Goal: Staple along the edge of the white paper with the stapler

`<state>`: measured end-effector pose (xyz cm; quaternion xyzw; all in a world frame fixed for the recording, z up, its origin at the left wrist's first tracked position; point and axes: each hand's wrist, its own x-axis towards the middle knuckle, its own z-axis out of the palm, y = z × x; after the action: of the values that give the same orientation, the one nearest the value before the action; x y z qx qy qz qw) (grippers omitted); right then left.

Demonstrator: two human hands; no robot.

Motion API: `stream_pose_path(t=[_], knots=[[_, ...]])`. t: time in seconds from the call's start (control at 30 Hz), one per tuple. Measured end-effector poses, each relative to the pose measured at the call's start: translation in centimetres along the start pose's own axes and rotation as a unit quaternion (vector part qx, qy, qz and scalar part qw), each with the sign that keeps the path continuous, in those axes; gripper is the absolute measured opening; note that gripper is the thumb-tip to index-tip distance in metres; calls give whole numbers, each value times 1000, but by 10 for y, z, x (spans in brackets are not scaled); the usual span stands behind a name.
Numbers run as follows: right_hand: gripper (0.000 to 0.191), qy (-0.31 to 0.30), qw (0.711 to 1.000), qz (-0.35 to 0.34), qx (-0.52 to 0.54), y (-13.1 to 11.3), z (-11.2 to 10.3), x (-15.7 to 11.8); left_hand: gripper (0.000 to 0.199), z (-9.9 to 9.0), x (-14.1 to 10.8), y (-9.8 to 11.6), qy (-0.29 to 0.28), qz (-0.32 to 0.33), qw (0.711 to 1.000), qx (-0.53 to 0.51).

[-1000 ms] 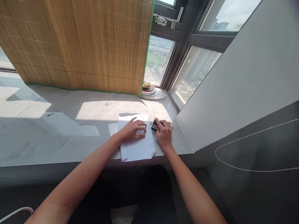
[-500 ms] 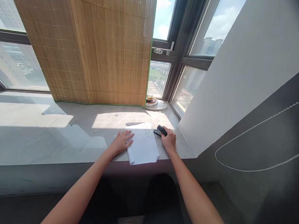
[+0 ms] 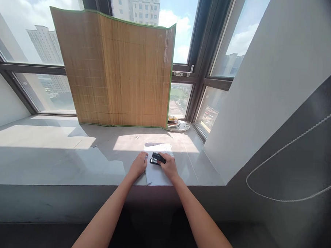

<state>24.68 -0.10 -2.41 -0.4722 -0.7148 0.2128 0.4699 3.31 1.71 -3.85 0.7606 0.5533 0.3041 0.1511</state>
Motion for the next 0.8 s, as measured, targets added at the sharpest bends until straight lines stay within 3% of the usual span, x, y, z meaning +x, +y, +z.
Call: stream_pose_path(t=[0.07,0.2,0.23,0.3,0.37,0.43,0.63,0.8], knots=[[37,32,999,21,20,5,-7,1,27,-2,2,-2,11,-10,999,-33],[30,146,980,134,17,12,-30,-6,25,-10,6,-6,52,-54,984,-161],[29,140,975,171,29,12,-35,-9,26,-12,6,-7,63,-71,977,-191],[30,69,956,265,105,7,-45,-14,28,-15,7,-9,82,-99,962,-240],[37,-14,906,363,216,0,-53,-15,28,-15,6,-9,98,-115,949,-276],[38,-62,861,416,285,-6,-58,-14,26,-14,6,-10,110,-125,938,-303],[21,-100,821,461,322,-10,-59,-3,27,-5,8,-18,112,-140,905,-385],[22,-85,833,455,302,-9,-57,-4,31,-6,9,-14,132,-150,860,-471]])
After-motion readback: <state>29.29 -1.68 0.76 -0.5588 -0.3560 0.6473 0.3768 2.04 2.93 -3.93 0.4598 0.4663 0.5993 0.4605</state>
